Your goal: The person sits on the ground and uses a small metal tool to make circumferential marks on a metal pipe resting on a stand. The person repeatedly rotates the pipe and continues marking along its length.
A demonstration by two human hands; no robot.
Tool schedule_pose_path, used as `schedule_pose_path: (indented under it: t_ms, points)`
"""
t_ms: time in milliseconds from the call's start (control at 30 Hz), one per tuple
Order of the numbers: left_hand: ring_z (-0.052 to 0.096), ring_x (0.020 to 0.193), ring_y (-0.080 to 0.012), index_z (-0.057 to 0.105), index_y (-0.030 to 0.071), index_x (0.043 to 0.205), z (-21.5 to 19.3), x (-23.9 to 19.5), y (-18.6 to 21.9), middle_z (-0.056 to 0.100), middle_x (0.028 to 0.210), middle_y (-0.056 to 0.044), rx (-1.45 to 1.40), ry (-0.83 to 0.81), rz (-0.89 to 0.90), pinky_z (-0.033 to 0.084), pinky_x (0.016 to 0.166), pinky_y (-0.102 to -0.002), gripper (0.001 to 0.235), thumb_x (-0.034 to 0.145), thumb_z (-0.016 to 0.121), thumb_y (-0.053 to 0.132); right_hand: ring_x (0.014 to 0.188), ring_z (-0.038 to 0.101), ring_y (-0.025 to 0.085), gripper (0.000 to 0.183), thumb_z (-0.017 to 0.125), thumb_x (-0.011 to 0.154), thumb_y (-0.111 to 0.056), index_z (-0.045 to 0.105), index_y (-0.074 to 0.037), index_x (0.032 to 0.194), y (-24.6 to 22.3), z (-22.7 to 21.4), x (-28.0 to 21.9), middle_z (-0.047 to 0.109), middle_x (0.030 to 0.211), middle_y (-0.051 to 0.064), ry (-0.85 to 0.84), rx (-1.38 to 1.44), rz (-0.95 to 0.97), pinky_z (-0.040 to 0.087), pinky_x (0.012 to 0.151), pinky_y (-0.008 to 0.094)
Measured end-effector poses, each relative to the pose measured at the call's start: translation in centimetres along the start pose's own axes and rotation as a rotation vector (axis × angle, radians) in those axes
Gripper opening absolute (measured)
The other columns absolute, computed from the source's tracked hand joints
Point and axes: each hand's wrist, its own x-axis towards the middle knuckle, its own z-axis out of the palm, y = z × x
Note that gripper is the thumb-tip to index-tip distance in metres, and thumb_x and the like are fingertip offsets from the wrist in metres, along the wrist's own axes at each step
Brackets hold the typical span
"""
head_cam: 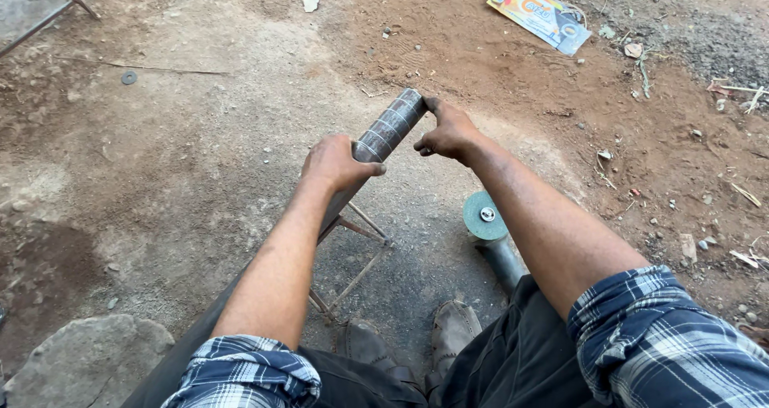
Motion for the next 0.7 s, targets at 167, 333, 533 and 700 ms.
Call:
schedule_pose_path:
  t_ms: [167, 333, 533, 700]
  points:
    - [0.075, 0.082, -0.0215, 0.073, 0.009, 0.103, 0.0, 0.0, -0.4, 0.076, 0.097, -0.012, -0.168, -0.066, -0.07, 0.062, 0.079, -0.04, 0.056, 0.069, 0.091, 0.049, 0.098, 0.073, 0.022, 0.091, 0.075, 0.081, 0.006, 0.029, -0.009, 0.158, -0.5, 0.0, -0.4, 0.048, 0.149, 0.017, -0.006, -0.026, 0.069, 0.066, 0.079, 0.032]
    - [0.075, 0.084, -0.0208, 0.073, 0.01, 0.106, -0.1, -0.4, 0.0, 0.076, 0.097, -0.011, -0.167, -0.074, -0.083, 0.061, 0.08, -0.04, 0.057, 0.069, 0.09, 0.05, 0.101, 0.072, 0.023, 0.093, 0.074, 0.081, 0.007, 0.026, -0.01, 0.158, -1.0, 0.2, -0.8, 0.041, 0.154, 0.016, -0.009, -0.037, 0.092, 0.066, 0.081, 0.032]
    - [0.071, 0.091, -0.0217, 0.068, 0.008, 0.111, 0.2, -1.1, 0.8, 0.073, 0.101, -0.013, 0.031, 0.05, -0.06, 0.059, 0.082, -0.039, 0.07, 0.065, 0.095, 0.053, 0.104, 0.07, 0.021, 0.092, 0.076, 0.081, 0.005, 0.028, -0.01, 0.158, -1.0, 0.3, -0.6, 0.043, 0.153, 0.017, 0.006, -0.11, 0.081, 0.065, 0.083, 0.031]
    - [0.073, 0.087, -0.0211, 0.068, 0.007, 0.11, 0.9, -1.1, 0.6, 0.073, 0.101, -0.013, -0.028, 0.083, -0.059, 0.061, 0.078, -0.038, 0.064, 0.068, 0.092, 0.049, 0.103, 0.071, 0.021, 0.094, 0.076, 0.08, 0.006, 0.026, -0.01, 0.158, -0.9, 0.1, -0.7, 0.044, 0.153, 0.017, -0.004, -0.087, 0.054, 0.065, 0.082, 0.031]
